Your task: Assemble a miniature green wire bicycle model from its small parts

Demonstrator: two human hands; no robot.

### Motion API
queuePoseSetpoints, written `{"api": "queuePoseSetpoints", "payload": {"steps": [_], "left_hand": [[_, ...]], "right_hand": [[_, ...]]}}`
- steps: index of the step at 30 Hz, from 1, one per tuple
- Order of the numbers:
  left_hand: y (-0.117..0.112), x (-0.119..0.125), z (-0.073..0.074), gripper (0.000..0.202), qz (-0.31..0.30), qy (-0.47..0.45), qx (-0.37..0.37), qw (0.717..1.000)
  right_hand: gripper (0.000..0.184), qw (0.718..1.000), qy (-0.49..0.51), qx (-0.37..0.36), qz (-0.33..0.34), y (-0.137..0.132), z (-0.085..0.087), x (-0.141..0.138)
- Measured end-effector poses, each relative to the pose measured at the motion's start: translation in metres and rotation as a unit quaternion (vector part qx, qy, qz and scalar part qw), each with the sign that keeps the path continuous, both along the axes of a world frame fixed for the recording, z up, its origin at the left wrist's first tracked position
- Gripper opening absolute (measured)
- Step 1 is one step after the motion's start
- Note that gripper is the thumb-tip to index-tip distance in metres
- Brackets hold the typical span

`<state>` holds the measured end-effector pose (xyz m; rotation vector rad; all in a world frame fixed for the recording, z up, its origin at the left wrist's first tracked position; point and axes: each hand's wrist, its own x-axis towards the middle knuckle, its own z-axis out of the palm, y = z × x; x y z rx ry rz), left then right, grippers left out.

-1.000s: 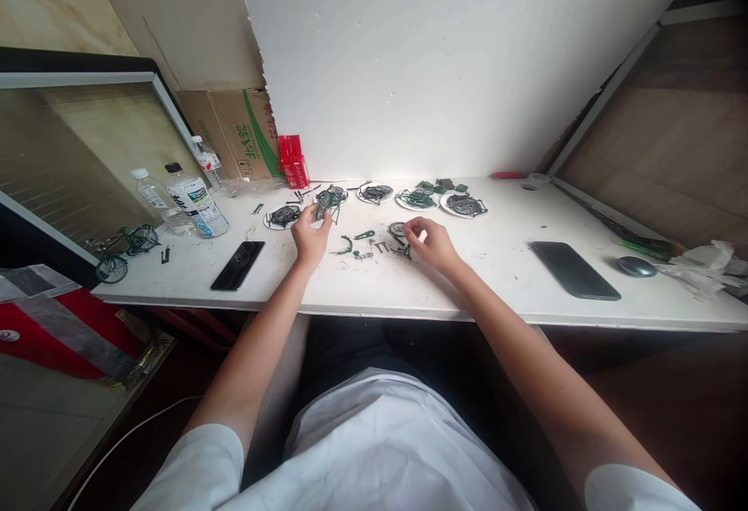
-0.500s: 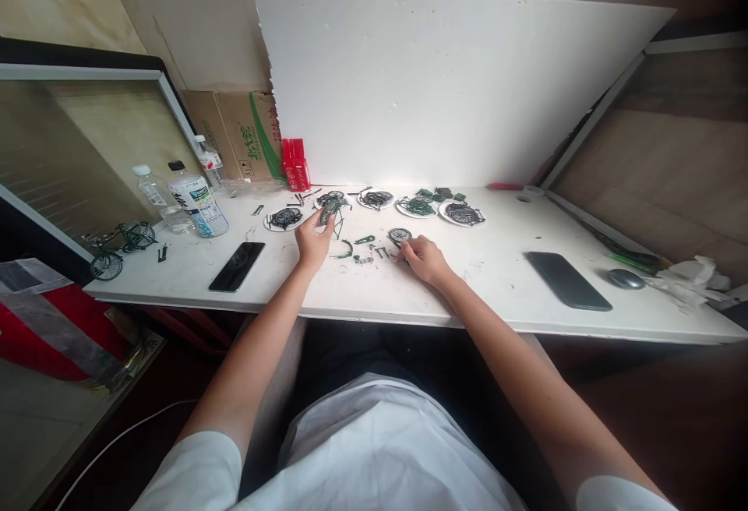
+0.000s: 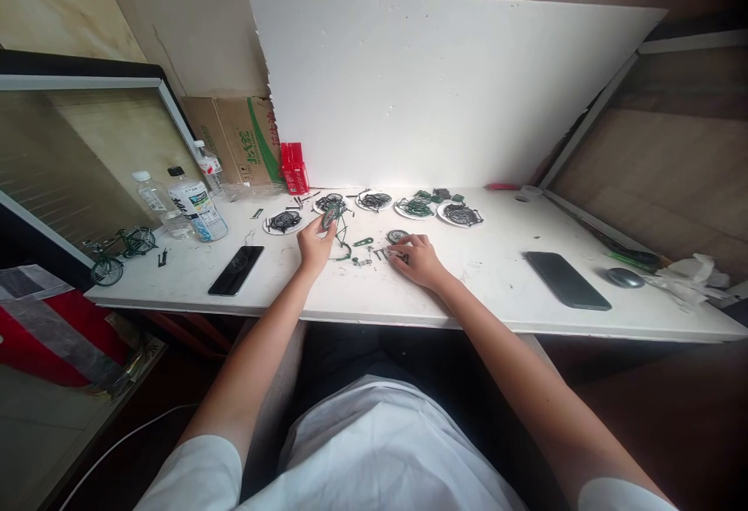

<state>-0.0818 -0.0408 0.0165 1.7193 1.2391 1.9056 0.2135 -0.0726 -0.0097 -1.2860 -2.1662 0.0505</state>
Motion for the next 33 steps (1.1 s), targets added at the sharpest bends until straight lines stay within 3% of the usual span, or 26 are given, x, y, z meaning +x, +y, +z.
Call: {"api": "queuePoseSetpoints", "payload": {"steps": [10,19,33], "left_hand": [[-0.001,0.001,0.0,0.035,-0.007,-0.01,-0.007,1.0],[-0.002,0.002,0.001,0.031,-0.005,-0.002,-0.002,1.0],[-0.006,0.006,0.0,0.034,-0.029,-0.01,0.001,1.0]], "right_hand": [[0.034,1.0,0.005,0.019,0.022,0.002,-0.005,-0.002],[0.023,0.998,0.013,0.031,0.055,-0.003,0.003,-0.004],[0.023,0.993,-0.107,0.045,0.005,-0.011,0.015,-0.019]]}}
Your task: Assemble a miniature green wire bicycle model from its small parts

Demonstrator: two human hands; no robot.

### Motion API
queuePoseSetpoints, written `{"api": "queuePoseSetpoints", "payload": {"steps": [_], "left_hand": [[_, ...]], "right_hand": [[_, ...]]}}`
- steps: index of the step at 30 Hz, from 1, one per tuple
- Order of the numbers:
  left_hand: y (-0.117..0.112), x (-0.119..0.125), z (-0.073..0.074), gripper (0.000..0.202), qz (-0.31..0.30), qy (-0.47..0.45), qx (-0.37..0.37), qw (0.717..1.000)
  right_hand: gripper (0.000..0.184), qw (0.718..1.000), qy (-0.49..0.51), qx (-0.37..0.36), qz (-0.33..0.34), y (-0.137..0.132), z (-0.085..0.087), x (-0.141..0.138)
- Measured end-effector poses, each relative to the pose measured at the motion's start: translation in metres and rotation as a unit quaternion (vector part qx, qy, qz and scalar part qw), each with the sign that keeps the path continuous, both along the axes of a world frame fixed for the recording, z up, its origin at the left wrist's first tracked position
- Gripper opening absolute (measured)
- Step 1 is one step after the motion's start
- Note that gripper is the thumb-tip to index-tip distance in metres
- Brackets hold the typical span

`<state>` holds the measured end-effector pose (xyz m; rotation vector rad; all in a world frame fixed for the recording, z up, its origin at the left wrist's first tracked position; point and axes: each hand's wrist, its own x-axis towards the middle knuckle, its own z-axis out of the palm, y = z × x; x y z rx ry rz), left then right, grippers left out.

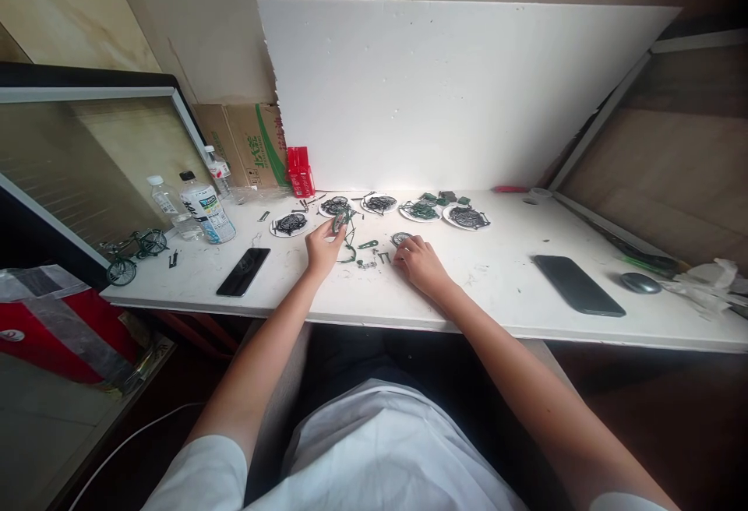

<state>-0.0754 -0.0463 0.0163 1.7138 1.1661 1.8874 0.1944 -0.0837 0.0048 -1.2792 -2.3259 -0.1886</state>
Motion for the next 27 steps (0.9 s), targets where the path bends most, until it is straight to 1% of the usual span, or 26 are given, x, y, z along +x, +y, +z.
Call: {"api": "queuePoseSetpoints", "payload": {"steps": [8,12,16,20,24,27], "left_hand": [[-0.0042,0.0056,0.001,0.035,0.004,0.018,0.011,1.0],[-0.0042,0.0049,0.0012,0.034,0.006,0.023,0.012,1.0],[-0.0025,0.0032,-0.0005,0.034,0.012,0.032,0.013,0.999],[-0.0001,0.0028,-0.0022,0.036,0.007,0.045,0.01,0.999],[0.0008,0.0032,-0.0022,0.036,0.009,0.043,0.004,0.999],[0.0007,0.0031,-0.002,0.036,0.007,0.041,0.008,0.999]], "right_hand": [[0.023,1.0,-0.014,-0.004,-0.002,0.0027,-0.0043,-0.0011],[0.022,0.999,-0.033,0.001,-0.01,0.0013,-0.0038,-0.0011],[0.024,0.999,-0.037,-0.009,-0.011,-0.0004,-0.0026,-0.0006],[0.024,1.0,-0.017,-0.02,0.003,-0.0002,-0.0019,0.0002],[0.025,0.999,0.029,-0.018,0.031,-0.0029,0.0014,0.0002],[0.031,0.997,0.072,-0.016,0.037,-0.0061,0.0042,-0.0002]]}}
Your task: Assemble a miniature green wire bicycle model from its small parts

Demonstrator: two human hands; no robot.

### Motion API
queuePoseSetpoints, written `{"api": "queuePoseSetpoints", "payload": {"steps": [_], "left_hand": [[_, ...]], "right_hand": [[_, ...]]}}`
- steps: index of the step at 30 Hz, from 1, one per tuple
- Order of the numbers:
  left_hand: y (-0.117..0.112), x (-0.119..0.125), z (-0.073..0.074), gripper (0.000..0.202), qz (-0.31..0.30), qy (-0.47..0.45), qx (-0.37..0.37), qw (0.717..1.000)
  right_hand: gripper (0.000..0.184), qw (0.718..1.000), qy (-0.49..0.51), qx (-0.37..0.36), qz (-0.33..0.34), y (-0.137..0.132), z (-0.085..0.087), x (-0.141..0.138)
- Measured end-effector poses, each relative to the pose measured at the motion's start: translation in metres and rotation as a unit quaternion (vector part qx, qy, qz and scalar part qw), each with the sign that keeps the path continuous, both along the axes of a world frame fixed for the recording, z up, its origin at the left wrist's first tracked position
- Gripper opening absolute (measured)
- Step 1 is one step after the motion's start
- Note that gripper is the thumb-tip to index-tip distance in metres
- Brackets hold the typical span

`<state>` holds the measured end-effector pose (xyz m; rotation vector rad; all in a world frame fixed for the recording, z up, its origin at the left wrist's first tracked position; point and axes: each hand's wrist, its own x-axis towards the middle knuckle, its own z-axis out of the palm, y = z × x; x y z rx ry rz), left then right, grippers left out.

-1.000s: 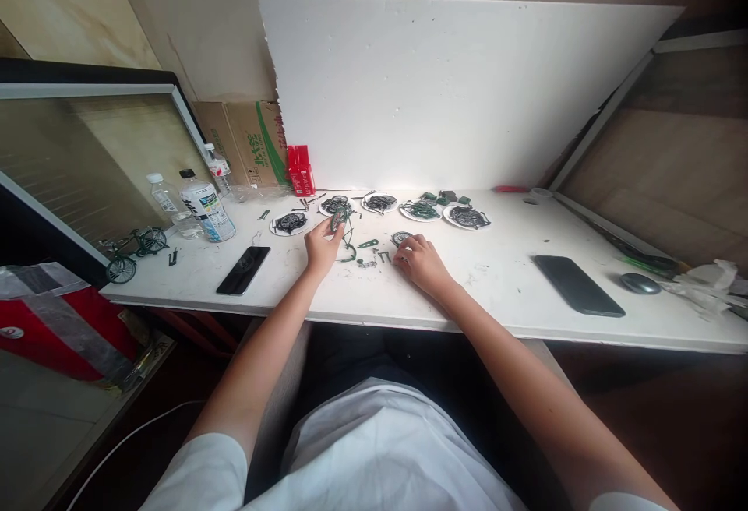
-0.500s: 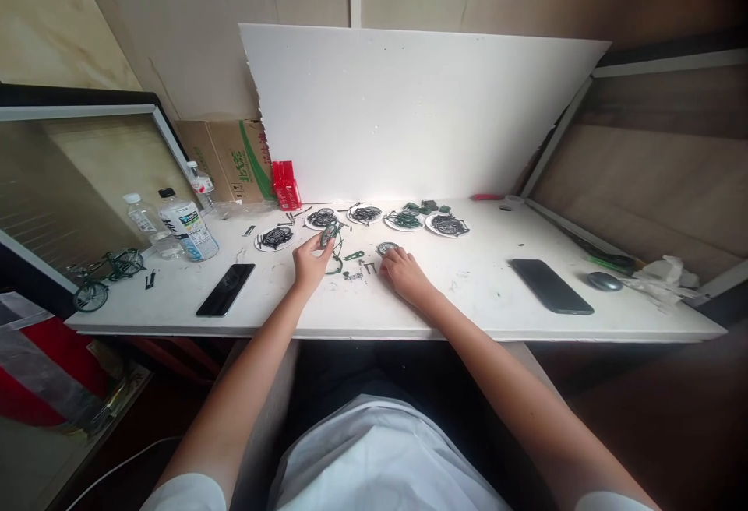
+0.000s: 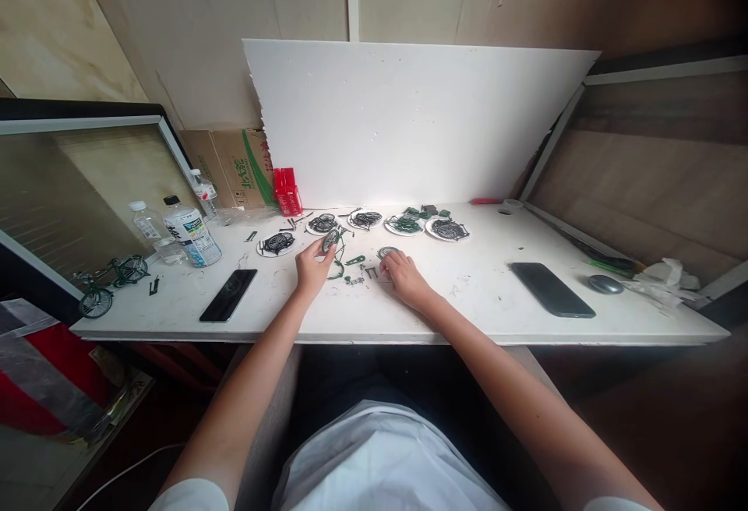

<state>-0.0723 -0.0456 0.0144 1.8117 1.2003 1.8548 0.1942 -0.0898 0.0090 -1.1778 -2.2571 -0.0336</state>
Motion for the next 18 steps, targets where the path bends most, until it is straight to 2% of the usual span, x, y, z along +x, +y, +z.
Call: {"api": "queuePoseSetpoints", "payload": {"steps": [4,10,14,18], "left_hand": [[0.0016,-0.001,-0.0019,0.034,0.003,0.009,0.005,1.0],[0.0065,-0.0034,-0.0075,0.032,0.012,0.04,0.007,0.999],[0.008,-0.0046,-0.0091,0.03,0.023,0.048,0.004,0.999],[0.0082,-0.0045,-0.0092,0.029,0.025,0.047,0.004,0.999]], "right_hand": [[0.039,0.997,0.07,0.005,0.018,0.0004,-0.0003,0.0011],[0.033,0.984,0.159,-0.027,0.082,0.0049,-0.0048,0.004],[0.031,0.98,0.176,-0.057,0.079,0.0038,-0.0068,0.0041],[0.027,0.98,0.181,-0.027,0.073,0.0024,-0.0069,0.0048]]}}
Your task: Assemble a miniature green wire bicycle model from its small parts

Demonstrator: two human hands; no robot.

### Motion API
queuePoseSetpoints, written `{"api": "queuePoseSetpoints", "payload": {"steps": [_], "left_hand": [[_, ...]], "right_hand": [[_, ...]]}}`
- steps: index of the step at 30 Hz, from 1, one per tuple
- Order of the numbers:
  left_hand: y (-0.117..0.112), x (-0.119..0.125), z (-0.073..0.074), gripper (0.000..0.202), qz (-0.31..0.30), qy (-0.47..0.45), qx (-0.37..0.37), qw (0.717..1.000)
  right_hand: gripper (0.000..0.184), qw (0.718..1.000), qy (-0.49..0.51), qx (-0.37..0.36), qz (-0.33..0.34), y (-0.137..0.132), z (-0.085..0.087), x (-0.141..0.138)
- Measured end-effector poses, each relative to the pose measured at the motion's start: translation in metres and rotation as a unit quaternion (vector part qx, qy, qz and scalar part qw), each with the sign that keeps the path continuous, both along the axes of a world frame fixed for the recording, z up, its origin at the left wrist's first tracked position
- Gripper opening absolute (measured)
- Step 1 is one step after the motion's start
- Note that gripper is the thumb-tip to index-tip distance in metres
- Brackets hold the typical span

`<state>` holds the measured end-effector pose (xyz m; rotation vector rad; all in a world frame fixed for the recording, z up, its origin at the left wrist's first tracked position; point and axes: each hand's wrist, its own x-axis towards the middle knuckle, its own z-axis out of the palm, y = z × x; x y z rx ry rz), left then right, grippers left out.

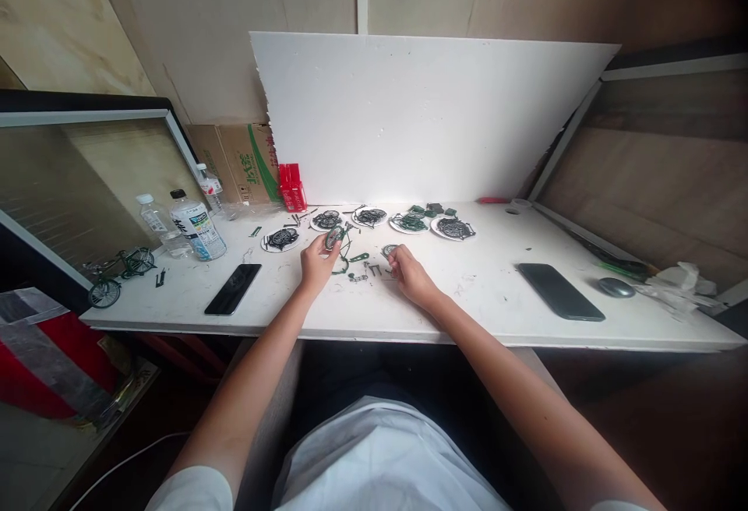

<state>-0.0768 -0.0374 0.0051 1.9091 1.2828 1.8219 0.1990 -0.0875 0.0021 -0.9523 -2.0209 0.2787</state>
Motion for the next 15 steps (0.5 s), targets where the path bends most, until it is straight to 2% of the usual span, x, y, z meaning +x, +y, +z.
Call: {"api": "queuePoseSetpoints", "payload": {"steps": [3,6,10,15], "left_hand": [[-0.0003,0.0007,0.0001,0.03,-0.005,-0.002,0.004,1.0],[-0.0005,0.0012,0.0,0.03,-0.009,-0.001,0.002,1.0],[-0.0001,0.0012,0.0,0.029,-0.005,-0.004,-0.003,1.0],[-0.0016,0.0017,0.0013,0.029,-0.003,0.004,0.002,1.0]], "right_hand": [[0.03,1.0,-0.002,0.008,-0.012,-0.0011,0.0009,0.0011],[0.033,1.0,-0.012,-0.024,-0.014,-0.0024,0.0017,0.0016],[0.03,0.998,-0.024,-0.061,-0.011,-0.0032,0.0024,0.0007],[0.027,0.997,-0.033,-0.069,-0.013,-0.0029,0.0024,-0.0008]]}}
